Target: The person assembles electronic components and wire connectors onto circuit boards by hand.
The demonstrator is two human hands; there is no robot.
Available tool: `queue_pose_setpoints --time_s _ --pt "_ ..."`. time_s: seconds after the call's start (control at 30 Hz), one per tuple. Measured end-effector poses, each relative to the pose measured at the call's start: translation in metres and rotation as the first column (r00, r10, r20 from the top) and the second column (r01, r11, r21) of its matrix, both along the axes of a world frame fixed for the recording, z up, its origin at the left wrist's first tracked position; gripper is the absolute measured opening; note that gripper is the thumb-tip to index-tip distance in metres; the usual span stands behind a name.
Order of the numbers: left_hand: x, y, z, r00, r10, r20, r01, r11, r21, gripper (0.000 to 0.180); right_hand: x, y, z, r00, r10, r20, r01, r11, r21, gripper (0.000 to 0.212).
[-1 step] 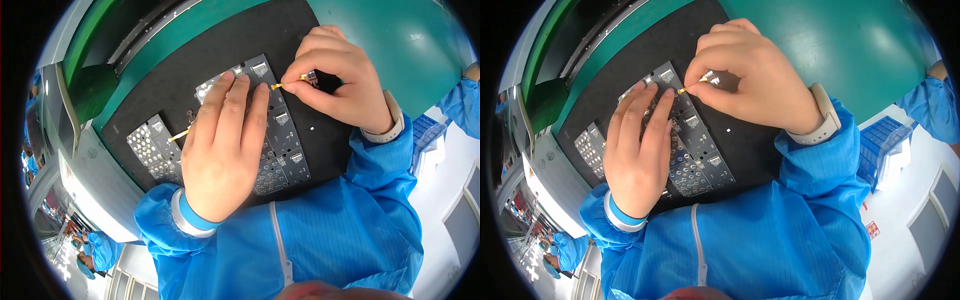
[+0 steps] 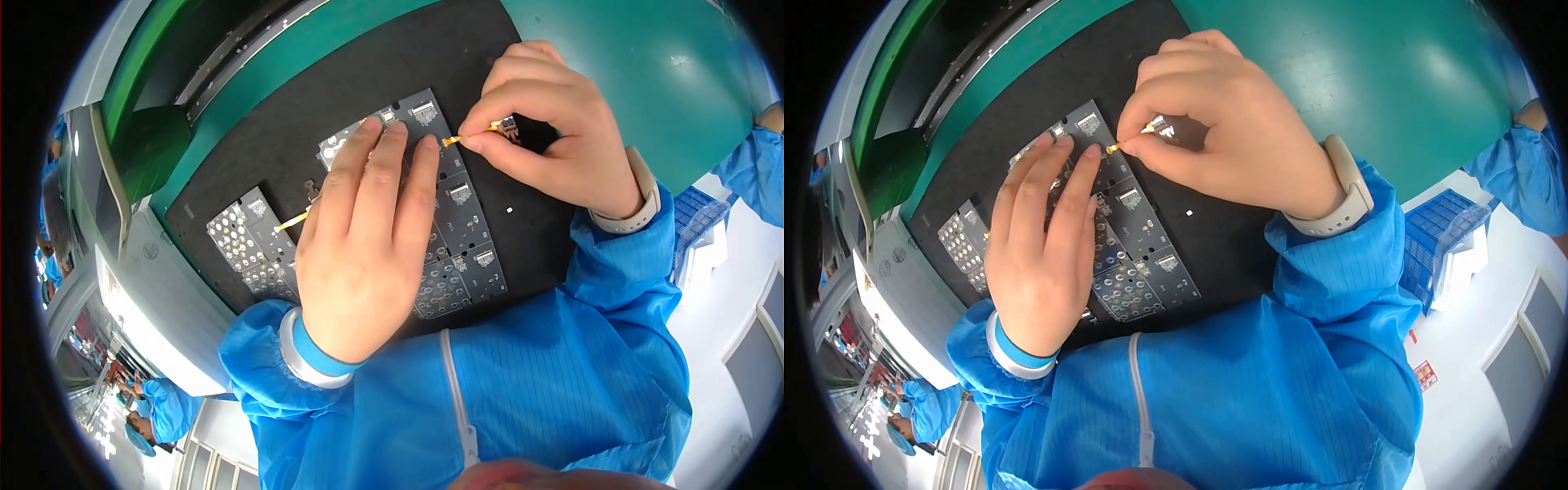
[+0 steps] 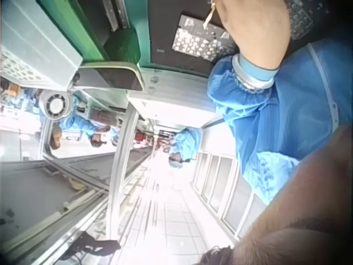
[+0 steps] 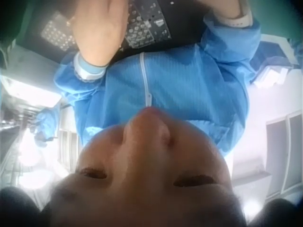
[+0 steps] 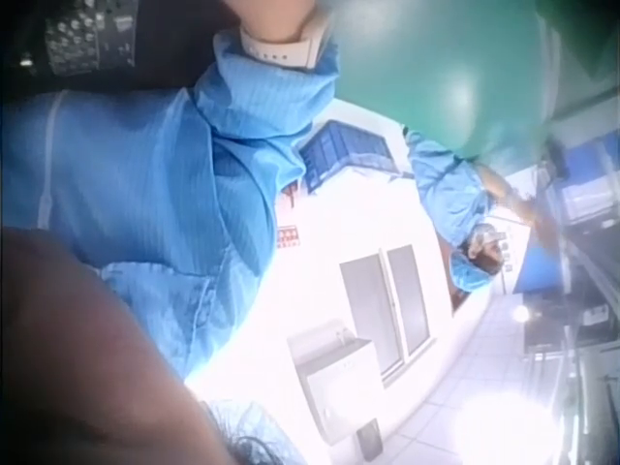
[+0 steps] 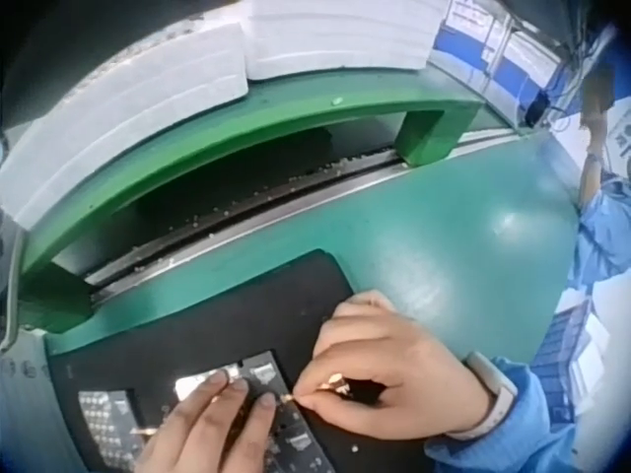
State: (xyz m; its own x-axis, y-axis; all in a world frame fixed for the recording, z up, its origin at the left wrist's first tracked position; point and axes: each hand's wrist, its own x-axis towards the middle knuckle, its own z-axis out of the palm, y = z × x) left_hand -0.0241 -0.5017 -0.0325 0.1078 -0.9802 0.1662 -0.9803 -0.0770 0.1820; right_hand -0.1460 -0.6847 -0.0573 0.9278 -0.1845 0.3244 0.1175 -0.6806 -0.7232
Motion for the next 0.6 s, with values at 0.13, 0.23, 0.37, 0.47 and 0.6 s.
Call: queue_pose_setpoints --time_s 0.13,0.23,0.37,0.47,0.6 --pt "-0.0002 -0.0010 0.0007 1.000 0.000 0.006 0.000 1.000 0.001 0.041 0.0003 0.0000 0.0006 1.000 -0.010 -0.014 0.010 1.000 0.003 0.011" --pt "-0.0019 -0.0018 -0.0009 1.000 0.008 0.023 -0.008 1.000 -0.005 0.041 0.0014 0.0026 -0.0011 0.999 -0.052 0.002 0.052 0.998 0.024 0.007" --pt "-0.0014 -0.0012 -0.0017 0.999 0.004 0.035 -0.004 1.000 -0.010 0.041 0.0009 0.0029 -0.0002 0.998 -0.055 -0.010 0.055 0.998 0.019 0.008" --pt "-0.0016 0.0007 -0.0005 0.997 -0.014 0.079 0.015 1.000 -0.017 0.041 0.0006 0.0033 0.0009 1.000 -0.011 -0.018 0.010 1.000 -0.013 0.011" --pt "-0.0068 -0.0050 -0.0019 0.992 -0.005 0.125 0.005 1.000 -0.005 0.039 -0.0021 -0.0022 -0.0031 1.000 0.010 0.006 -0.010 0.999 -0.034 0.012"
